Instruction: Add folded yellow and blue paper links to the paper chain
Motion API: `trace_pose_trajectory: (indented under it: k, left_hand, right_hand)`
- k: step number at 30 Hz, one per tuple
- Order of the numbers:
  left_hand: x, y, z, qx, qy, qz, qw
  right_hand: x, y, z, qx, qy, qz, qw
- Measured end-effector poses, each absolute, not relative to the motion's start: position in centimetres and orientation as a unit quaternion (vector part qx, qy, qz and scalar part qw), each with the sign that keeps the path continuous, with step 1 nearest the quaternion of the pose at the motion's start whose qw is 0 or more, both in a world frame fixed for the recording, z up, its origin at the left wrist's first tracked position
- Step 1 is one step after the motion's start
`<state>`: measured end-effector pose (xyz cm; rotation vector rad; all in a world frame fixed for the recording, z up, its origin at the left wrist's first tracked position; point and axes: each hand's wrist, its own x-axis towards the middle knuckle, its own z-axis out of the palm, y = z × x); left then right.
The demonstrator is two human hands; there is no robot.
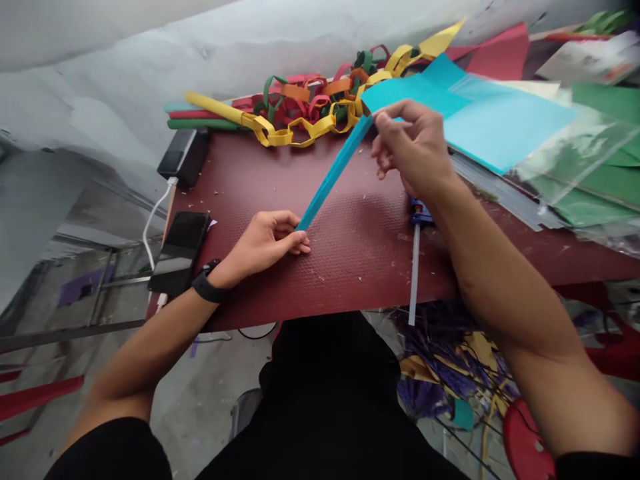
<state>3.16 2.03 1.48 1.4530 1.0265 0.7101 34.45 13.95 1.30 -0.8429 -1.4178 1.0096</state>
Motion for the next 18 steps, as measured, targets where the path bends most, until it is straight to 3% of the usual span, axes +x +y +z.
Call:
trace_pose_trajectory:
  k: [4,7,18]
  left_hand:
    - [3.0,2.0,1.3,0.707,0.452,0.326,0.435]
    - [2.9,2.2,1.3,0.715,0.458,0.342,0.401]
    - [3.4,2.3,2.4,0.591,0.421,0.352,0.591]
  right_hand:
    - [33.1,13.0,1.4,-0.36,-0.603,0.46,0.544]
    - [33.2,13.4,1.2,-0.347,-0.581,0.469,0.568]
    - [30.3,10.8,1.9,-0.284,-0.565,0.573,0.521]
